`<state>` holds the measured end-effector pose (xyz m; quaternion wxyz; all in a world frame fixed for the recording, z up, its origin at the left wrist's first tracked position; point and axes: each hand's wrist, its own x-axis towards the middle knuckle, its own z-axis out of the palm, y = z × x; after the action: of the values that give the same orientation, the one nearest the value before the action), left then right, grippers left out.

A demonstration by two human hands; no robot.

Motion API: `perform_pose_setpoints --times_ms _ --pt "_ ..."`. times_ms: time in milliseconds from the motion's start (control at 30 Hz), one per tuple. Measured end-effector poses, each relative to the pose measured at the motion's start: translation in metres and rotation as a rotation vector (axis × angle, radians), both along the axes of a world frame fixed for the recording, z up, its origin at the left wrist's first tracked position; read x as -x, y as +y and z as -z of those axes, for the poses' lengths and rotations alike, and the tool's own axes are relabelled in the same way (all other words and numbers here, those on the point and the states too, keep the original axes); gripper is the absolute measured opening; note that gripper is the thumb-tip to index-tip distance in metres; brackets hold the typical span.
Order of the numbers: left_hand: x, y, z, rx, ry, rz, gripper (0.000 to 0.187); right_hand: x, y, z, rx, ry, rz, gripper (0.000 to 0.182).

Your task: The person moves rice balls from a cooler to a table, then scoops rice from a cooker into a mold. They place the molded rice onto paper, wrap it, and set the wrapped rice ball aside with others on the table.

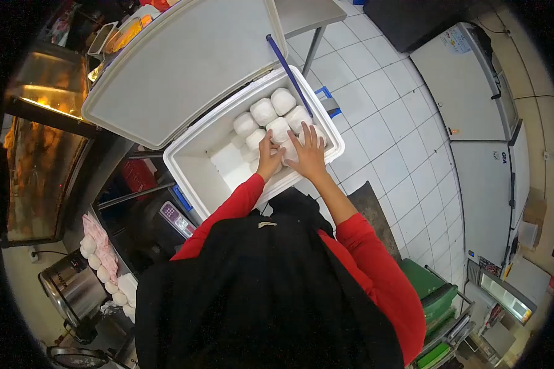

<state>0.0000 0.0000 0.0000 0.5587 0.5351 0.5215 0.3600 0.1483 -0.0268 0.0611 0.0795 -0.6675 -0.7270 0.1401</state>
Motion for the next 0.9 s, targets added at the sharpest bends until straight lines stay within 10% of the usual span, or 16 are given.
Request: perform_pose_setpoints --times_ms 200,900 --pt "0.011 0.024 0.012 -0.316 0.263 -0.171 0.071 0.019 0.004 -0.022 0.084 -0.011 0.03 0.101" --pt "0.015 0.075 0.025 -0.215 0.025 -0.072 0.073 0.026 0.017 -0.014 0.222 -0.134 0.029 0.116"
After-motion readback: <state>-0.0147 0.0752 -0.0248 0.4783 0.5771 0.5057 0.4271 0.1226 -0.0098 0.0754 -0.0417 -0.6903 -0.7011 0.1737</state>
